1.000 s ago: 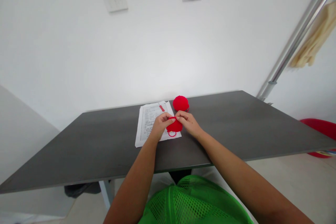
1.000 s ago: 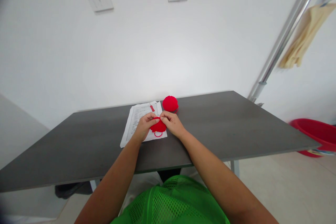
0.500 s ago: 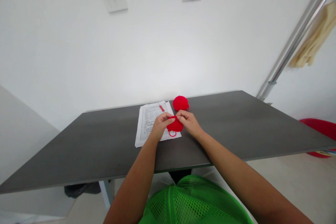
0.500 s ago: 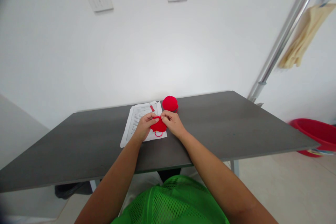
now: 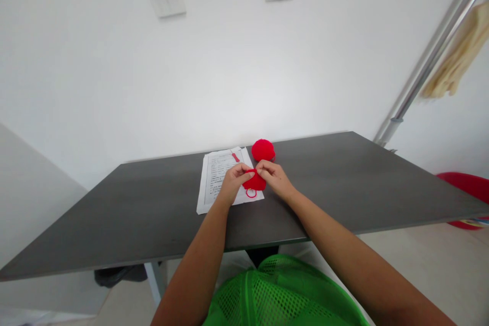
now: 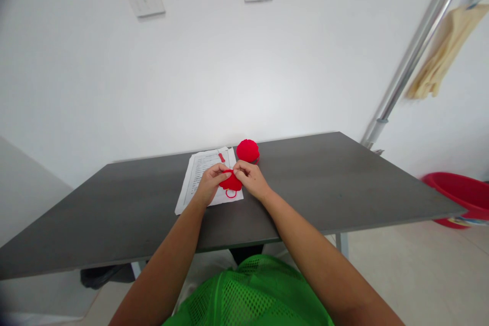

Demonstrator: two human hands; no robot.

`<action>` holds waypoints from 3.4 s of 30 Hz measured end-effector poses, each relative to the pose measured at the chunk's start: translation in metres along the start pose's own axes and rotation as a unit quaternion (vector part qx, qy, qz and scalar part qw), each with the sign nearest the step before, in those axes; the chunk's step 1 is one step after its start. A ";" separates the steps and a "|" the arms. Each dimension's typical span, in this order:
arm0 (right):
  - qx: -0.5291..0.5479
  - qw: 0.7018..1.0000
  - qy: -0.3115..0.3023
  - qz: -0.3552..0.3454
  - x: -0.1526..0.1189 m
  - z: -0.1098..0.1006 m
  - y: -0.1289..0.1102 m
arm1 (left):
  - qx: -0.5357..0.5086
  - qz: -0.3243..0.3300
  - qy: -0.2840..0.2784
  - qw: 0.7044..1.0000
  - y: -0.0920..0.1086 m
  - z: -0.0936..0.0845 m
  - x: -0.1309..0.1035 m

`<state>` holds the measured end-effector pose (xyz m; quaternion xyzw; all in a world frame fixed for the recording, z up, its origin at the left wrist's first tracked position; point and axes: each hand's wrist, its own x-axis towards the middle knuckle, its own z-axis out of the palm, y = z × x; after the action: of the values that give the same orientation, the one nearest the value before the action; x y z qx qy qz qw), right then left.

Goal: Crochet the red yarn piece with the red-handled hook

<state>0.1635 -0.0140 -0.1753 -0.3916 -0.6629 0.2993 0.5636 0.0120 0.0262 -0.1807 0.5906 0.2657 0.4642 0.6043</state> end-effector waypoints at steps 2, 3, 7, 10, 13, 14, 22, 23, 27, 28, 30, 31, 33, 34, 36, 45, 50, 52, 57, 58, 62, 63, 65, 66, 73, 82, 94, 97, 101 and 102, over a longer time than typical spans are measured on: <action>0.000 1.000 -0.001 0.004 0.000 0.000 0.001 | 0.003 -0.001 -0.001 1.000 0.000 0.000 0.000; -0.002 1.000 -0.001 0.006 0.000 0.000 0.001 | 0.004 -0.001 -0.001 1.000 0.000 0.000 0.000; -0.007 1.000 0.000 0.003 0.000 0.000 0.000 | 0.001 -0.003 -0.001 1.000 -0.001 0.000 0.000; -0.003 1.000 0.007 -0.003 0.000 0.000 0.000 | -0.013 -0.010 0.001 1.000 -0.002 0.001 0.001; 0.003 1.000 0.014 -0.007 0.000 0.001 0.000 | -0.031 -0.019 0.006 0.999 -0.001 0.002 0.000; 0.004 1.000 0.015 -0.006 0.000 0.001 0.000 | -0.037 -0.021 0.007 0.999 0.000 0.002 0.000; 0.022 1.000 -0.011 0.008 0.001 0.001 0.001 | -0.064 -0.039 0.005 0.997 0.002 0.003 -0.001; 0.023 1.000 -0.012 0.007 0.001 0.001 0.002 | -0.065 -0.041 0.006 0.997 0.003 0.003 -0.001; 0.016 1.000 -0.012 0.009 0.000 0.001 0.001 | -0.062 -0.043 0.012 0.997 0.003 0.003 -0.001; 0.014 1.000 -0.011 0.010 0.000 0.001 0.000 | -0.060 -0.042 0.012 0.997 0.003 0.003 -0.001; 0.013 1.000 -0.011 0.012 0.000 0.001 -0.001 | -0.056 -0.038 0.012 0.998 0.003 0.003 -0.001; 0.014 1.000 -0.012 0.012 0.000 0.001 -0.001 | -0.053 -0.036 0.011 0.998 0.003 0.003 -0.001; 0.017 1.000 -0.012 0.013 0.000 0.001 -0.001 | -0.049 -0.035 0.011 0.998 0.003 0.003 -0.001; 0.019 1.000 -0.011 0.012 0.000 0.001 -0.001 | -0.048 -0.035 0.011 0.998 0.003 0.003 -0.001; 0.028 1.000 -0.010 0.011 0.000 0.001 0.000 | -0.053 -0.039 0.011 0.998 0.003 0.003 -0.002; 0.074 0.997 -0.003 0.034 0.001 0.002 -0.002 | -0.094 -0.061 -0.007 0.994 0.002 0.001 -0.002; 0.064 0.998 -0.003 0.028 0.000 0.003 -0.003 | -0.078 -0.052 -0.001 0.996 0.003 0.003 -0.002; 0.053 0.998 -0.002 0.025 0.000 0.003 -0.003 | -0.070 -0.046 -0.002 0.996 0.004 0.003 -0.002; 0.043 0.999 -0.004 0.022 0.000 0.002 -0.005 | -0.062 -0.041 0.000 0.997 0.004 0.003 -0.002; 0.040 0.999 -0.005 0.023 0.000 0.002 -0.005 | -0.060 -0.043 0.000 0.997 0.004 0.003 -0.002; 0.024 0.999 -0.008 0.026 0.000 0.000 -0.004 | -0.046 -0.049 -0.002 0.998 0.004 0.003 -0.002; 0.022 0.999 -0.006 0.026 0.000 0.000 -0.003 | -0.045 -0.049 -0.004 0.998 0.003 0.003 -0.002; 0.020 1.000 -0.002 0.024 0.001 0.000 -0.002 | -0.045 -0.050 -0.003 0.998 0.003 0.003 -0.001; 0.020 1.000 0.000 0.023 0.001 0.000 -0.002 | -0.047 -0.051 -0.002 0.998 0.003 0.004 -0.001; 0.019 0.999 0.022 0.014 0.001 0.001 -0.002 | -0.070 -0.054 0.012 0.996 0.004 0.004 -0.001; 0.023 0.999 0.006 0.030 0.000 0.002 -0.002 | -0.051 -0.036 0.021 0.998 0.006 0.005 -0.002; 0.038 0.999 0.008 0.023 0.001 0.001 -0.001 | -0.054 -0.032 0.009 0.998 0.004 0.003 -0.001; 0.052 0.998 0.007 0.027 0.001 0.002 -0.001 | -0.068 -0.042 0.013 0.997 0.005 0.004 -0.002; 0.059 0.998 0.005 0.031 0.001 0.002 -0.002 | -0.066 -0.040 0.012 0.997 0.005 0.004 -0.002; 0.060 0.998 0.005 0.032 0.001 0.002 -0.002 | -0.063 -0.038 0.010 0.997 0.005 0.004 -0.002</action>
<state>0.1608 -0.0144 -0.1736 -0.3797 -0.6284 0.3544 0.5790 0.0133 0.0219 -0.1759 0.5361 0.2642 0.4629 0.6546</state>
